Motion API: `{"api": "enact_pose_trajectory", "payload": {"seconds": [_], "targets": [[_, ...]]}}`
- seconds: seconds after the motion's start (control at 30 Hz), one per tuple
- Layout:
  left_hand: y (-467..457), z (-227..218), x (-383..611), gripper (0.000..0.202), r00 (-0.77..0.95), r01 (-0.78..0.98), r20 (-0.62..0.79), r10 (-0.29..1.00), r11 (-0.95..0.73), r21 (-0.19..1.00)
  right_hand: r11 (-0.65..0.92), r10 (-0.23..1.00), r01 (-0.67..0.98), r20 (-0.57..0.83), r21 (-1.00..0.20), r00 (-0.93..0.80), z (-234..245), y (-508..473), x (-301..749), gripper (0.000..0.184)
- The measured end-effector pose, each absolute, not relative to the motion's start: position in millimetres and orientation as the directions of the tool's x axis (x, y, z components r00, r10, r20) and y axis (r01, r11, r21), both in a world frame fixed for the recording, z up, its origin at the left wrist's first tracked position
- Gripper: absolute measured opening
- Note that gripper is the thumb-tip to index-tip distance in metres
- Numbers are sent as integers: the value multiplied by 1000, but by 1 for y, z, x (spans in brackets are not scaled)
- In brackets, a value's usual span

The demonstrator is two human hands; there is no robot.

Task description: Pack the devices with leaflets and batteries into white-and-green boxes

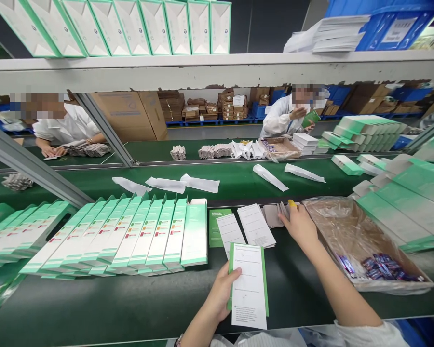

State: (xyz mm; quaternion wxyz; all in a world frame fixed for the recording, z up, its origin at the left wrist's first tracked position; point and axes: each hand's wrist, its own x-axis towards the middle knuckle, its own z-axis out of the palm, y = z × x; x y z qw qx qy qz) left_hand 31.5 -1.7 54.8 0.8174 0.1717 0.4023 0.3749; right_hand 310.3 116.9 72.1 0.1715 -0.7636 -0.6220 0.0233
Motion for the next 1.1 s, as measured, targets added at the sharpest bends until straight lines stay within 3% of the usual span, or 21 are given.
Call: {"api": "enact_pose_trajectory", "payload": {"seconds": [0.13, 0.3, 0.6, 0.7, 0.77, 0.8, 0.87, 0.93, 1.1], "targets": [[-4, 54, 33, 55, 400, -504, -541, 740, 670, 545, -214, 973, 960, 45, -181, 226, 59, 125, 314, 39], [-5, 55, 34, 57, 393, -511, -557, 731, 678, 528, -239, 969, 959, 31, -149, 247, 51, 127, 304, 44], [-2, 55, 33, 57, 381, -526, -564, 732, 674, 519, -223, 912, 896, 241, -385, 331, 87, 112, 342, 60], [3, 59, 40, 55, 361, -538, -548, 754, 649, 538, -43, 940, 679, 201, -733, 277, 100, 82, 331, 58], [7, 64, 48, 53, 329, -555, -547, 770, 627, 547, 43, 991, 333, 83, -942, 109, 103, 57, 308, 46], [10, 66, 52, 53, 305, -566, -548, 779, 611, 553, 19, 1000, 182, 21, -983, 9, 103, 45, 294, 39], [13, 71, 61, 52, 251, -590, -546, 799, 574, 568, -78, 990, 43, -83, -996, -118, 98, 24, 267, 32], [15, 74, 67, 49, 221, -601, -542, 811, 551, 579, -136, 981, -2, -134, -991, -139, 90, 10, 249, 33], [15, 73, 66, 53, 227, -607, -546, 806, 556, 568, -53, 997, -39, -55, -998, 56, 71, 7, 250, 34]]}}
